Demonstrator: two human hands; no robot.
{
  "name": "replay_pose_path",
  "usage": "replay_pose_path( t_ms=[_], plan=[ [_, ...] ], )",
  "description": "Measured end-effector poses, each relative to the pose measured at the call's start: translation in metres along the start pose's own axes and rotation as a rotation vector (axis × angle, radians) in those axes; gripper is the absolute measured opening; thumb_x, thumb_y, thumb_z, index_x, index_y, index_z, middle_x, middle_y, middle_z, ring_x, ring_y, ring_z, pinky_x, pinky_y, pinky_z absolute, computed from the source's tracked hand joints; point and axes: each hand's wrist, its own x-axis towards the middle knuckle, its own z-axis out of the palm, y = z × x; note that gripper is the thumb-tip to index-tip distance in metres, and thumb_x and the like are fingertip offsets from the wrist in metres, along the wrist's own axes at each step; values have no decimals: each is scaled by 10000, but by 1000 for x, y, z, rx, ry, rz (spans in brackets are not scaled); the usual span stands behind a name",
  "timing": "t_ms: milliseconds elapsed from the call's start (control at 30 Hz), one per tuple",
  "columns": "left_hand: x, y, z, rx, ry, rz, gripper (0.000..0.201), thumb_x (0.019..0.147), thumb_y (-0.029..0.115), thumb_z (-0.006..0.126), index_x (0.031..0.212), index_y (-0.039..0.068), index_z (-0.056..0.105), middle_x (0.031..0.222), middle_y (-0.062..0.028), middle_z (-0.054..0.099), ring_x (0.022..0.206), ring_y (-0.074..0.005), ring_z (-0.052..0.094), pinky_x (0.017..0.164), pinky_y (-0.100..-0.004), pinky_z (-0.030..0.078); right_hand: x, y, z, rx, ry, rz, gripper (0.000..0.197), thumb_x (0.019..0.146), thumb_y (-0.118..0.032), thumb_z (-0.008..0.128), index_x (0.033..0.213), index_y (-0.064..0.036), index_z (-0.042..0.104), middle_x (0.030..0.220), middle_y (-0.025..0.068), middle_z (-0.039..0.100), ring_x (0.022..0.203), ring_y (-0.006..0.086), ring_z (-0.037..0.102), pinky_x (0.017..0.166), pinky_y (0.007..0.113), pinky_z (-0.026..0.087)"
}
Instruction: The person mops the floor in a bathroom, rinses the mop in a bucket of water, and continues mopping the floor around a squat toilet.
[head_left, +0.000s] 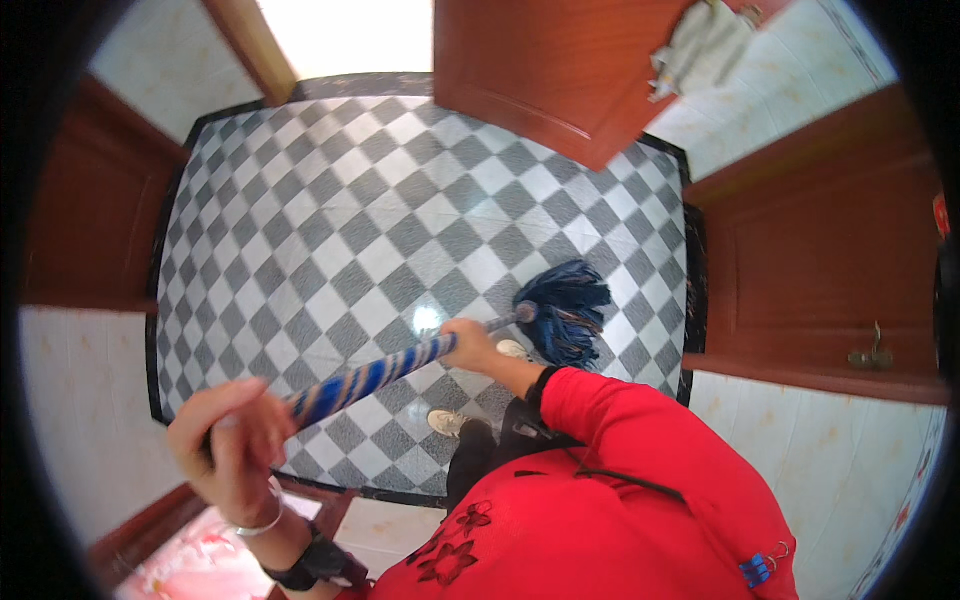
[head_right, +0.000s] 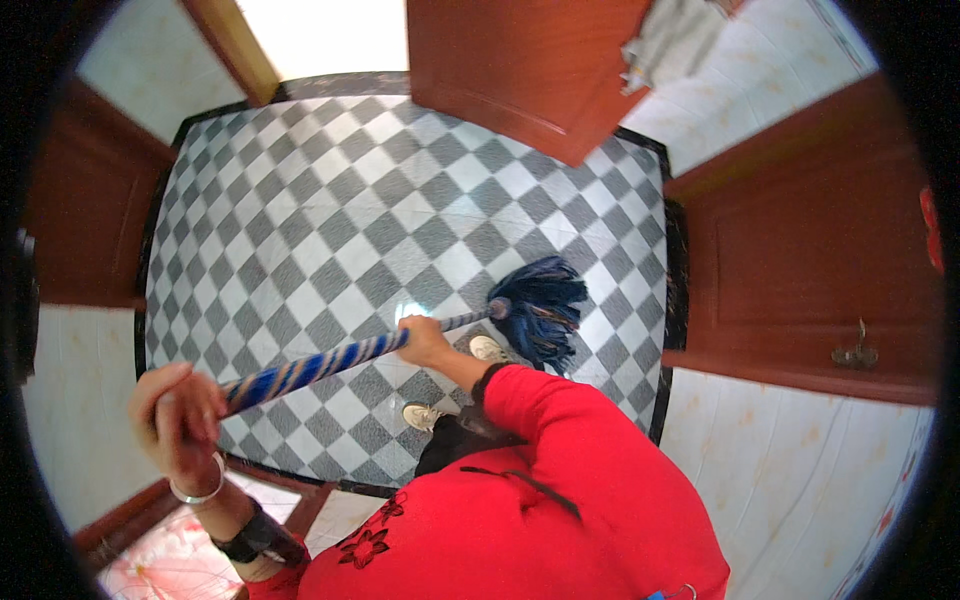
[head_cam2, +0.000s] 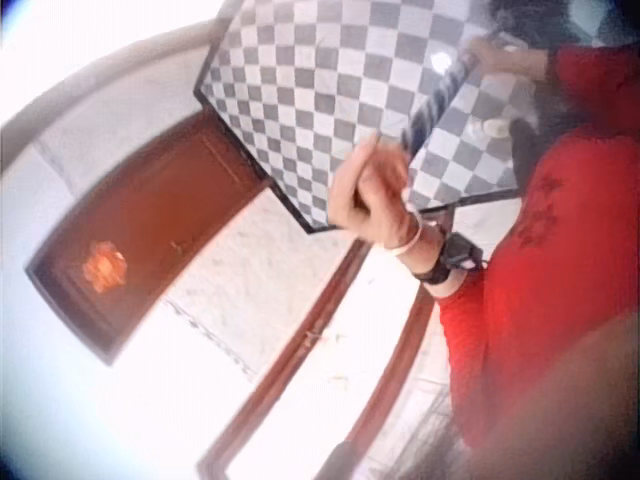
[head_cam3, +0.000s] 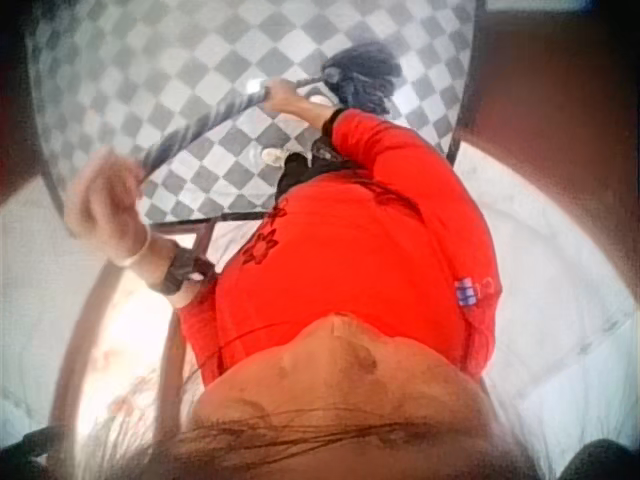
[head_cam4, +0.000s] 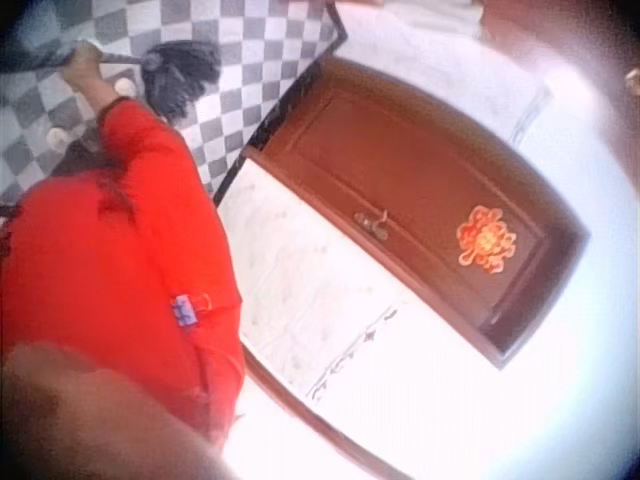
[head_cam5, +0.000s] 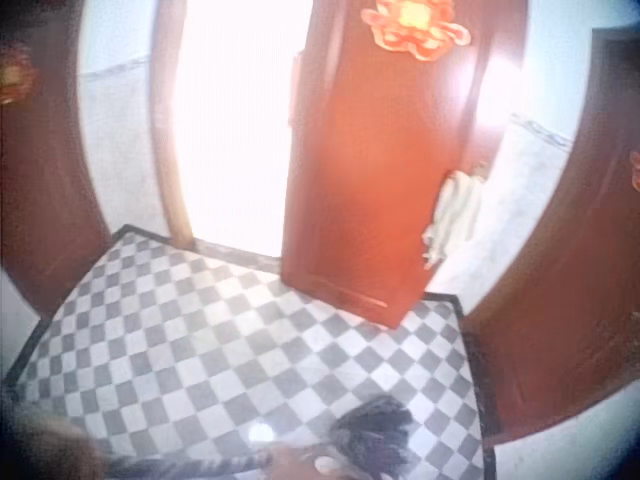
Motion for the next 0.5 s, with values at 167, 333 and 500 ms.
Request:
replay_pose_path(
  t_ms=[167, 333, 500],
  plan=[
    [-125, 83, -97, 328, 450, 18, 251, 848, 117, 336, 943, -67, 478, 536, -51, 350, 394, -89, 284, 408, -230, 313, -21, -125, 118, 138, -431, -200, 204, 518, -206, 649, 598, -66, 523, 641, 135, 541, 658, 309, 540, 578, 371, 415],
    [-228, 139, -110, 590, 910, -18, 276, 844, 146, 357, 984, -48, 493, 499, 20, 255, 436, -75, 259, 457, -201, 261, -74, -195, 217, 238, -750, -451, 219, 513, -227, 642, 585, -68, 510, 638, 136, 541, 659, 320, 542, 586, 385, 417],
    [-262, 181, -99, 1603, 1213, -10, 297, 805, 165, 498, 543, 35, 449, 798, -85, 568, 534, -127, 516, 382, -205, 424, -124, -254, 267, 287, -1101, -708, 231, 503, -216, 650, 651, -63, 560, 651, 149, 552, 667, 330, 546, 586, 384, 430]
  ],
)
